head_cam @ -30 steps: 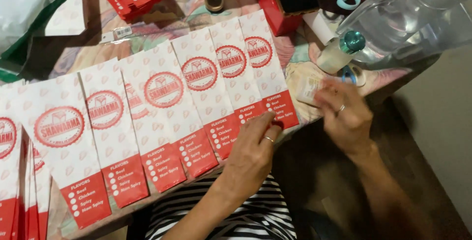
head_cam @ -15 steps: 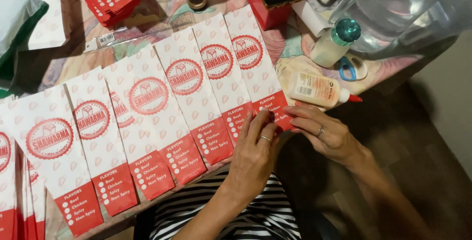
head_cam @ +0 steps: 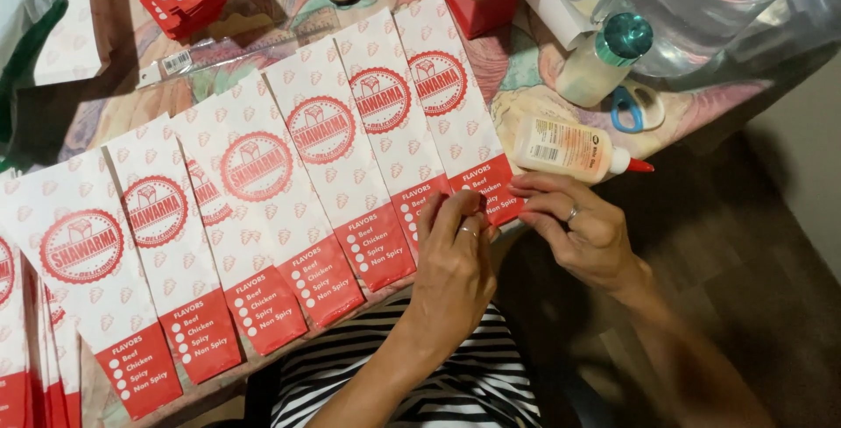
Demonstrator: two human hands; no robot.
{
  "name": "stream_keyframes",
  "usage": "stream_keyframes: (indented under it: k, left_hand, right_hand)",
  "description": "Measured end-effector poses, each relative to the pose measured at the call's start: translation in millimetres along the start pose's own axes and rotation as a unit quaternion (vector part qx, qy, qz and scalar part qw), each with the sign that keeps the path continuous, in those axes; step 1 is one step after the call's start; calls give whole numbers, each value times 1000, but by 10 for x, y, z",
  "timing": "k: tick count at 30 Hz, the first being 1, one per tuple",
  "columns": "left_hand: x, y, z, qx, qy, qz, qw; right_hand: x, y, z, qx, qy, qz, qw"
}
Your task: Assembling and gluing paper shawarma bags on a table
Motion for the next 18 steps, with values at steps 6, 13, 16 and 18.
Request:
stream_keyframes:
  k: [6,13,16,18]
  left_hand:
    - [16,133,-44,-41,28,107,993]
    - [30,253,-70,-92,48,177,979]
    - [16,250,-48,-95,55,200,974]
    - [41,267,-29,-144,47,210,966]
  right_hand:
    - [75,105,-28,-5,-5,-62,998]
    - [68,206,-113,-11,-62,-87,994]
    - [28,181,-165,-34,-87,-76,993]
    - [11,96,-147,-22,-83,-90,992]
Point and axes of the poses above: each hand's wrist, its own x-axis towards the middle knuckle, its own z-axis out of the back of the hand, y = z × x, the point moved 4 cm from there along x, towards the middle knuckle, and after that the axes turned 11 degrees about -z, right-handed, at the moved point
